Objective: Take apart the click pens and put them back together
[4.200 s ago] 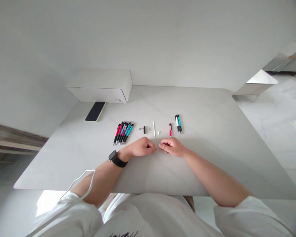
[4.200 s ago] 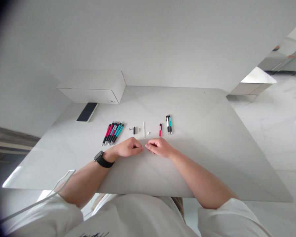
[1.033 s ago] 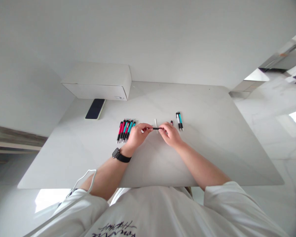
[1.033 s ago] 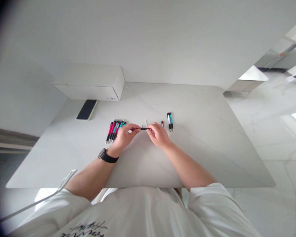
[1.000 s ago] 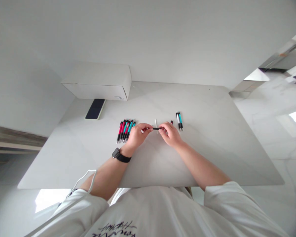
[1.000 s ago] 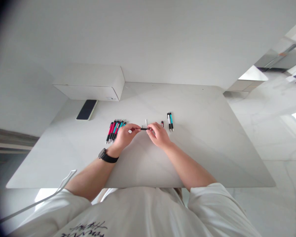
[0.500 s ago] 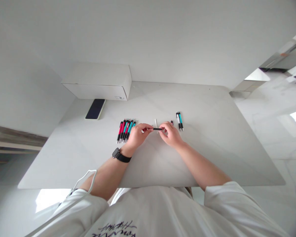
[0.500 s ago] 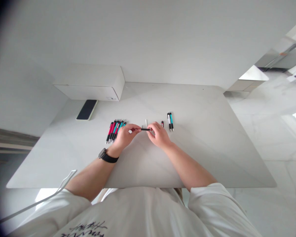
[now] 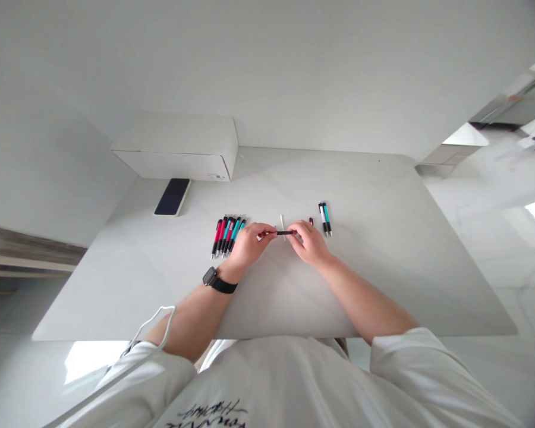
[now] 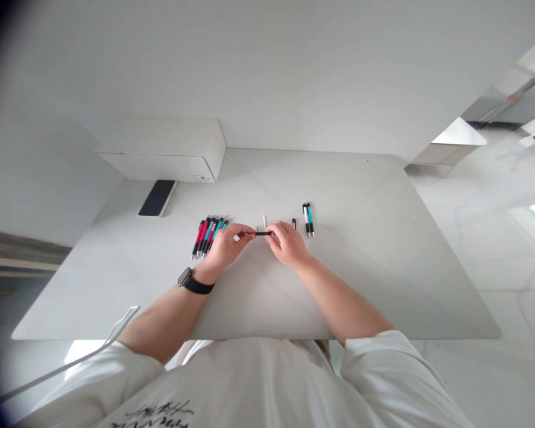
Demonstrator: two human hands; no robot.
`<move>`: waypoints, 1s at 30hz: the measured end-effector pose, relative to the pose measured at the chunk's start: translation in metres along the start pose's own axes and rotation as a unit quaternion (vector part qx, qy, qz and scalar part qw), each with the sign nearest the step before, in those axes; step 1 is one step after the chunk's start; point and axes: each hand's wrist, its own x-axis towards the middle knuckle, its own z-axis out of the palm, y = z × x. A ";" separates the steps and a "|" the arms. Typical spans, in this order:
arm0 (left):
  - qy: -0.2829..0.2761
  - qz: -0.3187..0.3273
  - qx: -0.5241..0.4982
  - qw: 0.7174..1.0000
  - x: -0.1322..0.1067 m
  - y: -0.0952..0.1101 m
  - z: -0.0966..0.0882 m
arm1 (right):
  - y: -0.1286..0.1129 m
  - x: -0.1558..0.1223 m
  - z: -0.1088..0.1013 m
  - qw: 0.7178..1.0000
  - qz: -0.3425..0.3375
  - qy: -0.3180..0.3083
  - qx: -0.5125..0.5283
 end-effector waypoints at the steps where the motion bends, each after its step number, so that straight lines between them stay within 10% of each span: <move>1: -0.003 0.016 0.007 1.000 0.000 0.000 0.000 | 0.000 0.000 0.000 1.000 -0.004 0.000 -0.010; 7: -0.041 0.103 0.047 0.993 0.000 0.003 0.001 | -0.003 0.003 0.003 0.996 -0.040 -0.029 -0.076; 30: 0.065 0.007 0.047 0.997 0.006 -0.006 -0.007 | -0.005 0.049 0.027 0.969 0.070 -0.116 -0.205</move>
